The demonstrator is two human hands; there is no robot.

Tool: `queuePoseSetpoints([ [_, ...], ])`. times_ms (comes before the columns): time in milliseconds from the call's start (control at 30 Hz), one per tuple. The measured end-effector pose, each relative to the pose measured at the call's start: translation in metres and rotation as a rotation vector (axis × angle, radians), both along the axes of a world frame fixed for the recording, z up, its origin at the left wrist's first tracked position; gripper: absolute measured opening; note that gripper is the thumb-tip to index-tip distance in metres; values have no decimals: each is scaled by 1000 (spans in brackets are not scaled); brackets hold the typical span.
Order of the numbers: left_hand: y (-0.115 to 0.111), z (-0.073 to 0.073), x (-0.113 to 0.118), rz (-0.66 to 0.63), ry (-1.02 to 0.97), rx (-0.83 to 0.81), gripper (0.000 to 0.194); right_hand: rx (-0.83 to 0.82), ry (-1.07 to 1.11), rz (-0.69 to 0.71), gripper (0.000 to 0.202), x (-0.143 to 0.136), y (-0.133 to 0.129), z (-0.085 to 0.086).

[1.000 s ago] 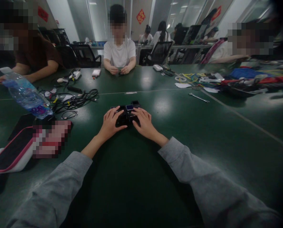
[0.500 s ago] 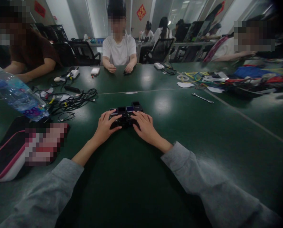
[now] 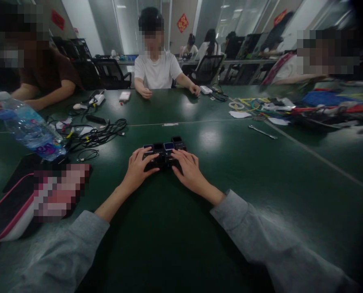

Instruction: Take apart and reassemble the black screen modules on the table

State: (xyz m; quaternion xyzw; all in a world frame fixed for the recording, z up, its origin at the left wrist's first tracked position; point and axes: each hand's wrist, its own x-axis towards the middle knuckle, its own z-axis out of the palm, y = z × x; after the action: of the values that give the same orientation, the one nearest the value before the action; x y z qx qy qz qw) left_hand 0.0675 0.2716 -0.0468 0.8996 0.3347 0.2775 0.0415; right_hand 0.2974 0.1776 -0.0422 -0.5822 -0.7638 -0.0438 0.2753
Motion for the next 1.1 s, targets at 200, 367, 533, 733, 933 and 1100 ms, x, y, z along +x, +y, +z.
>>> queuePoseSetpoints([
  [200,-1,-1,0,-3,4,20,59,50,90,-64,46,1,-2,2],
  [367,-8,3,0,-23,55,87,59,23,169,-96,45,7,4,-7],
  [533,-12,4,2,-68,102,153,57,-21,215,-55,47,12,1,-11],
  [733,-13,4,2,-62,104,163,60,-70,239,-41,48,9,-25,-3],
  [933,-13,4,2,-72,93,162,59,-71,264,50,49,8,-35,4],
  [1100,-12,2,3,-81,97,161,59,-62,286,80,50,8,-32,3],
])
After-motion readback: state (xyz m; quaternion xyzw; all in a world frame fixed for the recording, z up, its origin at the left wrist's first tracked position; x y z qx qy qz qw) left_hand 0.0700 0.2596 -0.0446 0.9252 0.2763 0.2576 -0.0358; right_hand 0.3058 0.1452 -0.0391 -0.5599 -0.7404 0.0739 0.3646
